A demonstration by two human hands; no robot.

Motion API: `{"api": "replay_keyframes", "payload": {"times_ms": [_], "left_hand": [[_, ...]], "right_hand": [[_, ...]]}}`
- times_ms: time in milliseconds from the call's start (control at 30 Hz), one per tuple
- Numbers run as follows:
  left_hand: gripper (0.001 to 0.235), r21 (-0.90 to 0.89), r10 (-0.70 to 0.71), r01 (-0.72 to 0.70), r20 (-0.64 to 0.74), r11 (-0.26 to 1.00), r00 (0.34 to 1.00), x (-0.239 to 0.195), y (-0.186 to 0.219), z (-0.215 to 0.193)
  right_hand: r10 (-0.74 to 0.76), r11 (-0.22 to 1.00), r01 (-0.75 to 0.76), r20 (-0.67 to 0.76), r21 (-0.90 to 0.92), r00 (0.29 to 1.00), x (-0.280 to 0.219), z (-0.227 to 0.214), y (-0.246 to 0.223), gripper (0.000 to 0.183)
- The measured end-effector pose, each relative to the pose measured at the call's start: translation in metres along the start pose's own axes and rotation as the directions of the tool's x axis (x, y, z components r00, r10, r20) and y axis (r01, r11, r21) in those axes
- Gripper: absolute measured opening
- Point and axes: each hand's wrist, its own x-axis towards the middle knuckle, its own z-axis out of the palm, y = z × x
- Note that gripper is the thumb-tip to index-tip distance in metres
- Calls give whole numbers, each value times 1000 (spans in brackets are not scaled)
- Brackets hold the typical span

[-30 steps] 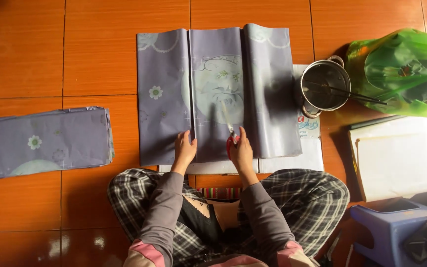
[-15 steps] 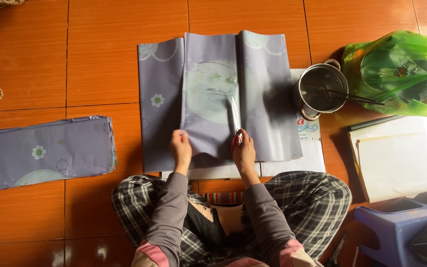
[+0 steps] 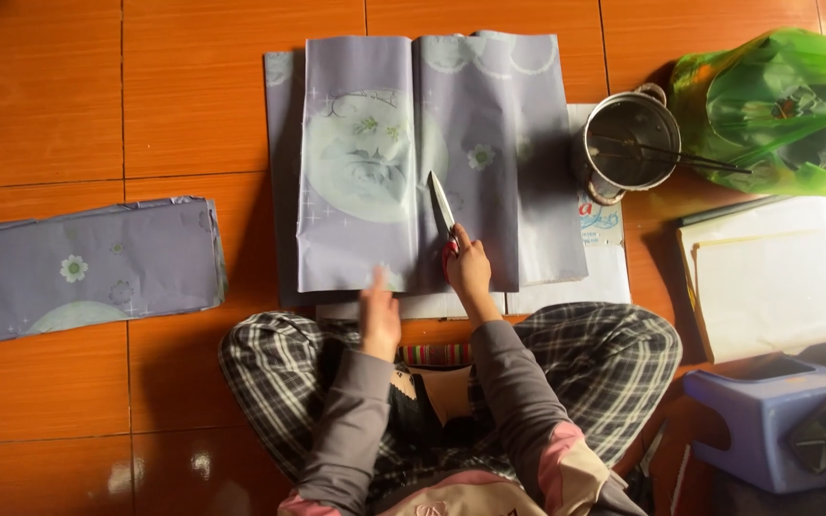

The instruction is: Cutting a large sheet of patterned paper into smaller rectangular pieces using scissors

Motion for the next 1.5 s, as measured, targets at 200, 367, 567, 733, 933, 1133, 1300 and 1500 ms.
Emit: {"api": "replay_keyframes", "payload": {"times_ms": [200,367,567,733,933,1133,1300,1500], "left_hand": [[85,-66,-130,124,-96,990,987,97,-78,-25],[71,-65,-162,159,-48,985,986,71,-33,13],[45,305,178,-131,-130,943,976,88,-39,4],[33,365,283,-250,-38,897,958,47,-23,14],[41,267,249,-221,-75,938,966,62,-31,-6],[43,190,226,-201,-121,961,967,32,-10,20],[36,201,277,-245,-155,949,948,62,-23,3],[41,245,306,-262,-162,933,938,58,-24,-7]], "right_hand": [[133,513,-291,260,808,956,-9,-3,9,46],[-97,541,-199,295,817,951,-132,-143,-86,31],[-132,263,-646,690,717,712,-207,-151,-70,65],[-150,241,-655,695,716,704,-177,-114,-70,63],[-146,509,-345,473,789,869,-151,-79,-82,60],[-128,405,-329,410,853,903,-152,-40,-58,40],[-164,416,-405,505,814,847,-139,-103,-99,64],[-131,344,-347,411,873,902,-130,-50,-82,57]]}}
